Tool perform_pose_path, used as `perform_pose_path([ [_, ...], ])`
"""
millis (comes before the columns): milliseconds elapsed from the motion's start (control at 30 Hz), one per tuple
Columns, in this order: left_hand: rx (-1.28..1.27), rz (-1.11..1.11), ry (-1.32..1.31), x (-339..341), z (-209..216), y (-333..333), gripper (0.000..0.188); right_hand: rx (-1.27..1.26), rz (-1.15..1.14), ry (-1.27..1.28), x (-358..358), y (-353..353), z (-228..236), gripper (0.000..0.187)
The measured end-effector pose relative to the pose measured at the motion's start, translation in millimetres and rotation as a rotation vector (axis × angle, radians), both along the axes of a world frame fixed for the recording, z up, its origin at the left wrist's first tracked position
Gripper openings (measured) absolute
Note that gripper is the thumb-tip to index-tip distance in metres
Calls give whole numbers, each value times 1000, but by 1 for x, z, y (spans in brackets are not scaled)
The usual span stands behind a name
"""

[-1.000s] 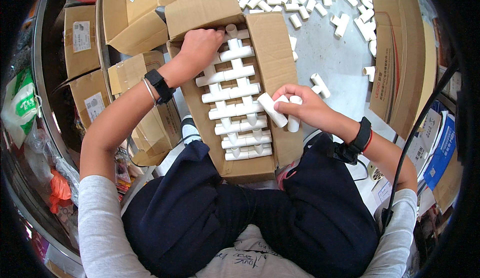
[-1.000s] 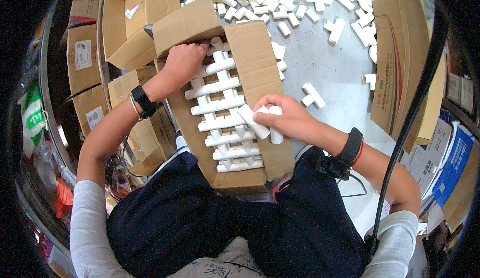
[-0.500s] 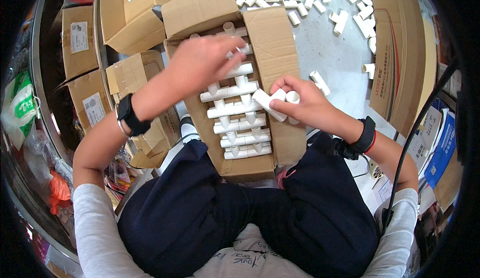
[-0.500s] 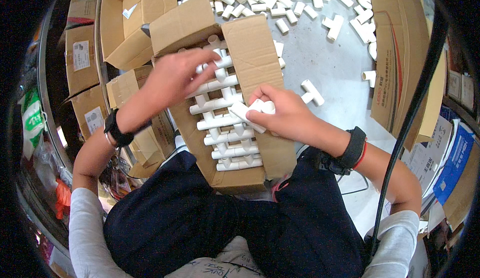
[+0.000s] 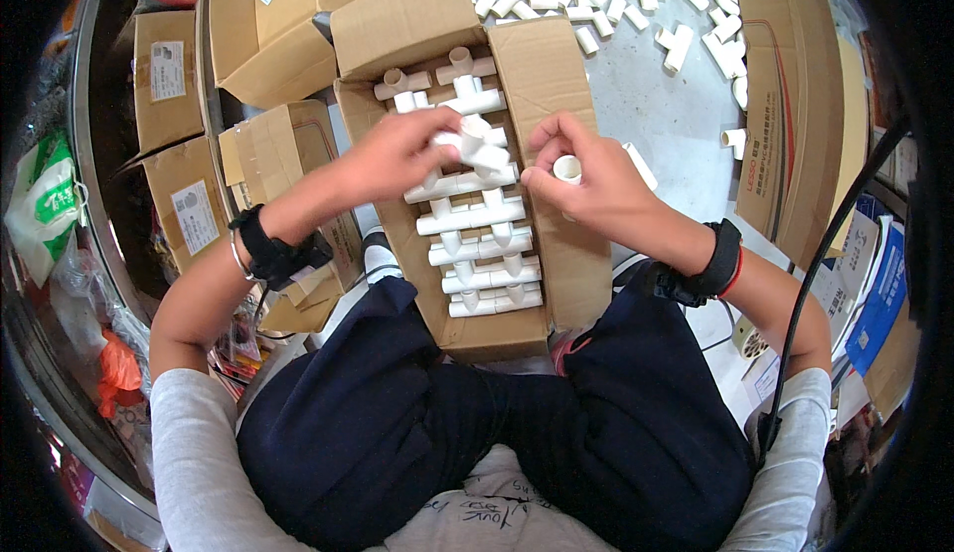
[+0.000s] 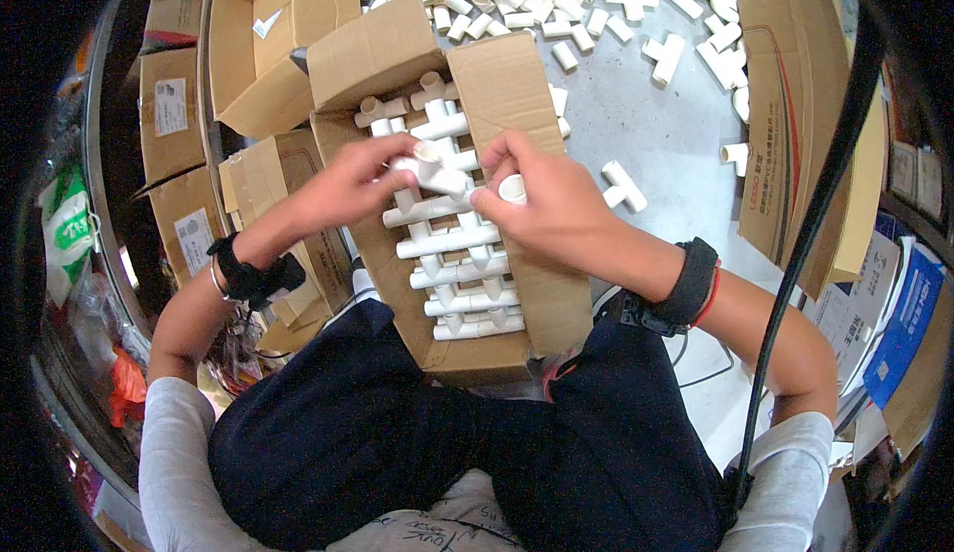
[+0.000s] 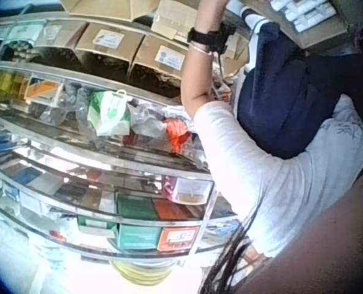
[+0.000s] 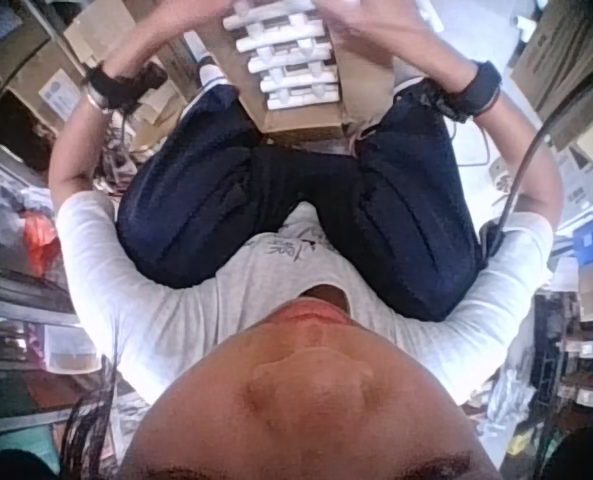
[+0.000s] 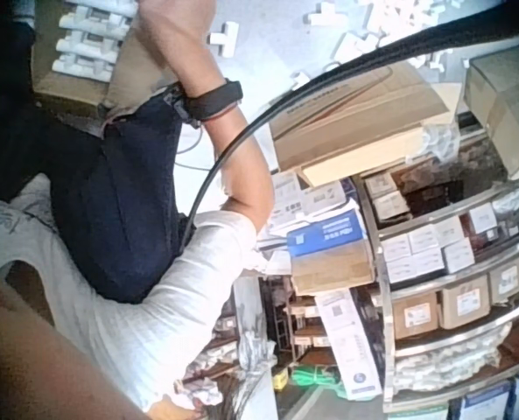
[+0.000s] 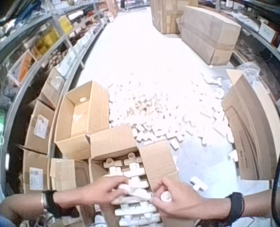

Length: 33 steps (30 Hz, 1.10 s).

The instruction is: The person assembles white plastic pipe fittings into a grid-like structure inside a cardboard box. They repeatedly pick up T-shaped and straight fittings, connect them by hand, and adjust the arrangement to form a lattice pattern.

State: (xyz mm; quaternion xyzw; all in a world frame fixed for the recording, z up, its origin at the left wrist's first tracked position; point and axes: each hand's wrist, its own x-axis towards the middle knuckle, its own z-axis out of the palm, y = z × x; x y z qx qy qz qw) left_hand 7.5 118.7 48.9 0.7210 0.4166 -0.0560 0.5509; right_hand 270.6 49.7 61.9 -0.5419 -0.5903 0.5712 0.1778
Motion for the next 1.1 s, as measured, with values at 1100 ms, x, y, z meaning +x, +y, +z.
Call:
perform_pose_path([
  [1100, 910, -113, 309, -13, -32, 24, 27, -31, 64, -56, 20, -37, -22, 26],
])
